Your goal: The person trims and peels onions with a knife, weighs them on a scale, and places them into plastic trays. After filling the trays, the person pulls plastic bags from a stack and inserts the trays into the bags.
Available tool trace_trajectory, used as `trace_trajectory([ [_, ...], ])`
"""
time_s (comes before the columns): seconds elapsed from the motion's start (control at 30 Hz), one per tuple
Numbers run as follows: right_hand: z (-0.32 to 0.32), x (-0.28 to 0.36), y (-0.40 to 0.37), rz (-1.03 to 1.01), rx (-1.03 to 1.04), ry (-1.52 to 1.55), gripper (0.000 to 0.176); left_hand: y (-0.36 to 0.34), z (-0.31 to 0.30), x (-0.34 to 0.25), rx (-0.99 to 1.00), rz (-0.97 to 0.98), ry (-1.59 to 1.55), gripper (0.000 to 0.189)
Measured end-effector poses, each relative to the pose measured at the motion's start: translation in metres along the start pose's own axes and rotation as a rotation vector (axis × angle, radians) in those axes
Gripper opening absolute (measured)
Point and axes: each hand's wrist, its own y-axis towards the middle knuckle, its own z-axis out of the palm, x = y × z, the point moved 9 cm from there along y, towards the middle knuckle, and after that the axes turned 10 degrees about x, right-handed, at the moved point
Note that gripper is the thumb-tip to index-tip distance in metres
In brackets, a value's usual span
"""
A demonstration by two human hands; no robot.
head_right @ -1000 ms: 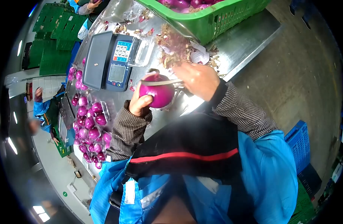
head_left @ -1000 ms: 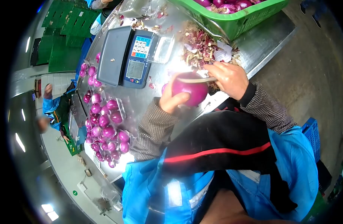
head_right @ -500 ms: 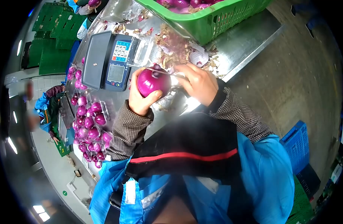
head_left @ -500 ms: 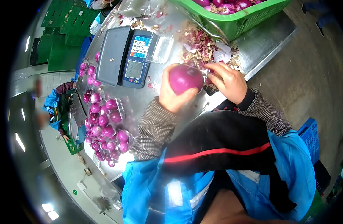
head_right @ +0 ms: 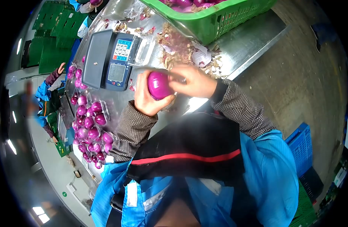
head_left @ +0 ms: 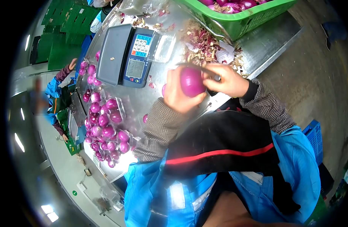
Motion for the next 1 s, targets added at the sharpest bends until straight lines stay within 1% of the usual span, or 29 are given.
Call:
trace_trajectory([
  [0.03, 0.004, 0.021, -0.006, -0.143, -0.041, -0.019, 0.024, -0.005, -0.004, 0.002, -0.11, -0.021, 0.06, 0.084],
  [0.07, 0.021, 0.023, -0.008, -0.065, 0.121, 0.065, 0.024, -0.005, -0.003, 0.014, -0.115, -0.151, 0.029, 0.084],
  [0.13, 0.023, 0.038, -0.016, -0.182, 0.144, 0.232, 0.012, -0.01, -0.007, 0.031, -0.143, -0.181, -0.014, 0.089],
  [0.17, 0.014, 0.016, -0.021, -0.018, 0.09, 0.313, 0.012, -0.015, 0.0, 0.048, -0.123, -0.229, -0.154, 0.096],
  [0.2, 0.007, -0.015, -0.025, 0.167, -0.028, 0.539, 0.018, -0.019, 0.003, 0.055, -0.124, -0.24, -0.23, 0.097],
  [0.23, -0.005, -0.035, -0.026, 0.32, -0.035, 0.26, 0.032, -0.022, 0.005, 0.061, -0.126, -0.251, -0.306, 0.098],
  [0.27, -0.025, -0.035, -0.028, 0.339, -0.142, -0.249, 0.037, -0.025, 0.008, 0.068, -0.128, -0.259, -0.381, 0.099],
  [0.3, -0.03, -0.028, -0.028, 0.288, -0.229, -0.279, 0.039, -0.025, 0.009, 0.068, -0.107, -0.247, -0.376, 0.098],
  [0.33, -0.035, -0.021, -0.03, 0.239, -0.317, -0.308, 0.042, -0.026, 0.012, 0.069, -0.112, -0.267, -0.468, 0.096],
  [0.4, -0.028, -0.012, -0.023, 0.218, -0.279, -0.239, 0.039, -0.025, 0.021, 0.066, -0.119, -0.307, -0.656, 0.094],
  [0.43, -0.025, -0.007, -0.018, 0.205, -0.26, -0.205, 0.038, -0.023, 0.023, 0.062, -0.118, -0.279, -0.66, 0.094],
  [0.5, -0.012, -0.022, -0.009, 0.113, -0.249, 0.18, 0.049, -0.022, 0.026, 0.055, -0.131, -0.228, -0.662, 0.095],
  [0.53, -0.004, -0.035, -0.002, 0.066, -0.23, 0.372, 0.055, -0.023, 0.034, 0.05, -0.099, -0.27, -0.895, 0.099],
  [0.57, 0.011, -0.058, 0.004, 0.115, -0.123, 0.544, 0.064, -0.02, 0.029, 0.041, -0.094, -0.211, -0.762, 0.101],
  [0.6, 0.027, -0.061, -0.003, 0.281, 0.086, 0.804, 0.069, -0.02, 0.026, 0.033, -0.091, -0.158, -0.628, 0.103],
  [0.63, 0.035, -0.058, -0.004, 0.254, 0.119, 0.955, 0.068, -0.023, 0.035, 0.036, -0.06, -0.186, -0.599, 0.107],
  [0.67, 0.042, -0.056, -0.004, 0.232, 0.155, 1.104, 0.068, -0.027, 0.032, 0.032, -0.208, -0.186, -0.605, 0.094],
  [0.7, 0.046, -0.057, -0.002, 0.214, 0.184, 1.135, 0.066, -0.031, 0.029, 0.031, -0.221, -0.163, -0.513, 0.093],
  [0.73, 0.048, -0.059, -0.002, 0.221, 0.196, 1.104, 0.065, -0.036, 0.028, 0.032, -0.227, -0.141, -0.421, 0.093],
  [0.8, 0.055, -0.072, -0.003, 0.312, 0.177, 1.021, 0.069, -0.054, 0.021, 0.059, -0.153, -0.283, -0.312, 0.088],
  [0.83, 0.057, -0.078, -0.002, 0.359, 0.172, 0.99, 0.062, -0.067, 0.014, 0.079, -0.177, -0.363, -0.27, 0.08],
  [0.87, 0.056, -0.083, 0.0, 0.384, 0.117, 0.938, 0.061, -0.08, 0.007, 0.099, -0.199, -0.444, -0.231, 0.073],
  [0.93, 0.053, -0.073, 0.011, 0.427, 0.005, 0.831, 0.059, -0.108, 0.004, 0.148, -0.22, -0.516, 0.088, 0.07],
  [0.97, 0.052, -0.097, 0.013, 0.484, 0.111, 0.639, 0.056, -0.11, 0.014, 0.164, -0.164, -0.547, 0.146, 0.069],
  [1.0, 0.049, -0.086, 0.027, 0.344, -0.009, 0.586, 0.054, -0.11, 0.019, 0.173, -0.106, -0.576, 0.204, 0.069],
])
